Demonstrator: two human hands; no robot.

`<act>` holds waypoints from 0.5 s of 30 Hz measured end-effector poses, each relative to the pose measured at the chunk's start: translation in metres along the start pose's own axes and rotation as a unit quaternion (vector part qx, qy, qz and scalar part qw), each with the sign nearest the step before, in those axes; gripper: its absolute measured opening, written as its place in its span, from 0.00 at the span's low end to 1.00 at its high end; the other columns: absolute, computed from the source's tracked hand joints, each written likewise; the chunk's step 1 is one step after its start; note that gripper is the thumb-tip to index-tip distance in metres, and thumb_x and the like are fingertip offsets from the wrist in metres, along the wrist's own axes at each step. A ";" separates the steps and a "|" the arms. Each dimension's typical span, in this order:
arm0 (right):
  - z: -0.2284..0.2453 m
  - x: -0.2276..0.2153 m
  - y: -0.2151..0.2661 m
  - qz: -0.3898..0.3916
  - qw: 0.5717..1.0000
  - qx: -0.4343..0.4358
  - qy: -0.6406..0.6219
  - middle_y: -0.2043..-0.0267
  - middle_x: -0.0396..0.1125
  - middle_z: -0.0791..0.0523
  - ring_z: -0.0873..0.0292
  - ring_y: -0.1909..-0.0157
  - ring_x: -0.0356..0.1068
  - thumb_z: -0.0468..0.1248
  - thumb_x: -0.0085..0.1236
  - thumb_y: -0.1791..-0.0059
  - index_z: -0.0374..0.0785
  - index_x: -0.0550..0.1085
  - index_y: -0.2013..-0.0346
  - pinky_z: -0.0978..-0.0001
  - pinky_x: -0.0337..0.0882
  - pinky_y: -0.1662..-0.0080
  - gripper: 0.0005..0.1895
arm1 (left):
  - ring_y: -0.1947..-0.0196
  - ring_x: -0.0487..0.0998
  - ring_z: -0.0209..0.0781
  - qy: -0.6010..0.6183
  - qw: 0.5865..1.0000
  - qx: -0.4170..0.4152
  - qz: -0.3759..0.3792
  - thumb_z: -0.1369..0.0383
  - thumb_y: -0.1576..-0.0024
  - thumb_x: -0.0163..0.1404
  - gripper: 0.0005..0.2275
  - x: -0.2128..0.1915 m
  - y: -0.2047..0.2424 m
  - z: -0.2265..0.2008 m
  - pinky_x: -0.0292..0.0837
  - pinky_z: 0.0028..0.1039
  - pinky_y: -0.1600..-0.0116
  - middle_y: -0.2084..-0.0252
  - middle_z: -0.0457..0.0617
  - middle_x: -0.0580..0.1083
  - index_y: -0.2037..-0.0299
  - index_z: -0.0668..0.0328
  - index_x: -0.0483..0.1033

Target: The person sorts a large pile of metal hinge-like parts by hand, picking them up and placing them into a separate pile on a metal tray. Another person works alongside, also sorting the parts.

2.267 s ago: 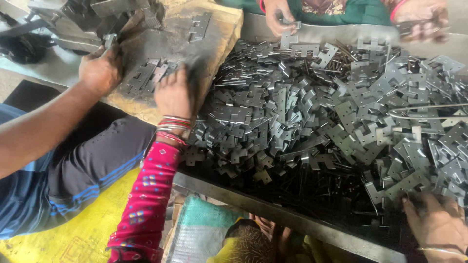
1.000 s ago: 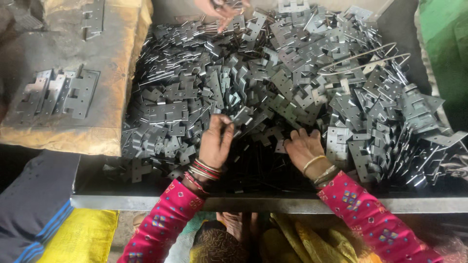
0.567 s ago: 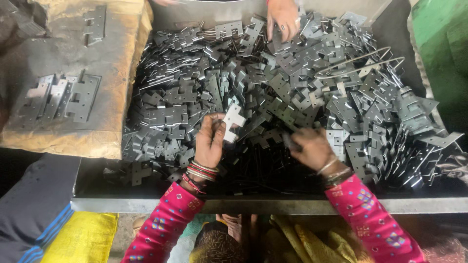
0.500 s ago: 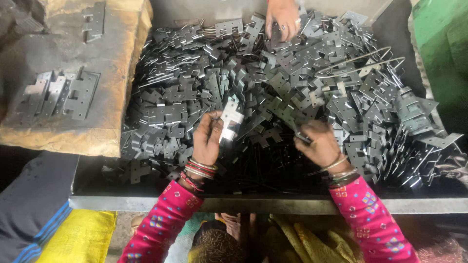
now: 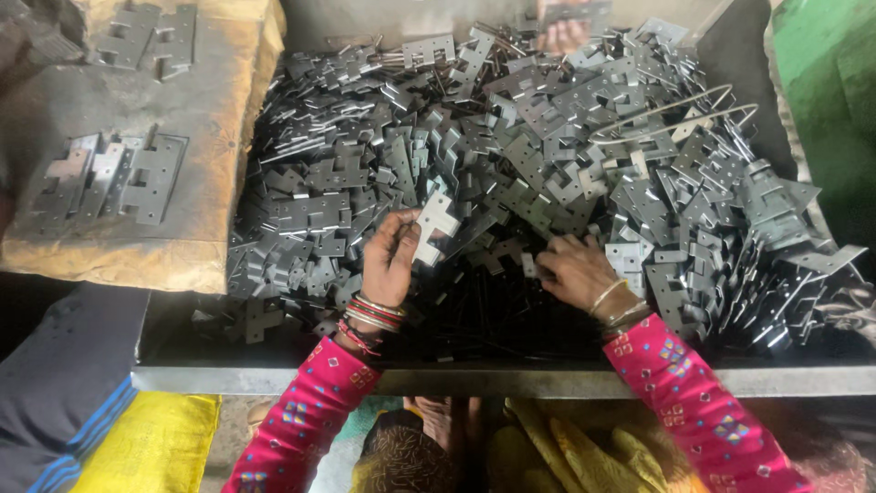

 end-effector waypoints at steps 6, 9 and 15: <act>-0.021 -0.022 0.003 -0.165 0.972 -0.007 -0.168 0.50 0.70 0.51 0.48 0.47 0.71 0.43 0.62 0.53 0.40 0.78 0.55 0.52 0.72 0.45 0.15 | 0.68 0.82 0.37 0.052 0.997 -0.043 -0.022 0.72 0.32 0.42 0.10 -0.005 -0.001 0.008 0.76 0.23 0.63 0.59 0.56 0.81 0.46 0.71 0.69; -0.005 0.008 -0.008 -0.015 0.998 0.004 -0.065 0.52 0.69 0.50 0.45 0.46 0.68 0.44 0.66 0.57 0.39 0.78 0.58 0.49 0.69 0.46 0.17 | 0.67 0.81 0.37 0.059 0.997 -0.041 -0.020 0.72 0.32 0.42 0.10 -0.005 -0.005 0.005 0.76 0.23 0.63 0.58 0.55 0.80 0.45 0.70 0.69; 0.025 0.007 -0.005 0.002 1.000 0.007 0.006 0.53 0.67 0.52 0.48 0.43 0.64 0.43 0.66 0.57 0.41 0.77 0.53 0.44 0.63 0.45 0.20 | 0.68 0.81 0.38 0.050 0.997 -0.057 -0.021 0.73 0.33 0.43 0.10 -0.001 -0.002 0.012 0.77 0.24 0.62 0.59 0.56 0.80 0.45 0.71 0.70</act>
Point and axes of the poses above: each hand's wrist, its own y-axis away from the middle knuckle, its own x-axis out of the palm, z = x × y, the point moved 10 cm from there along -y, towards the middle knuckle
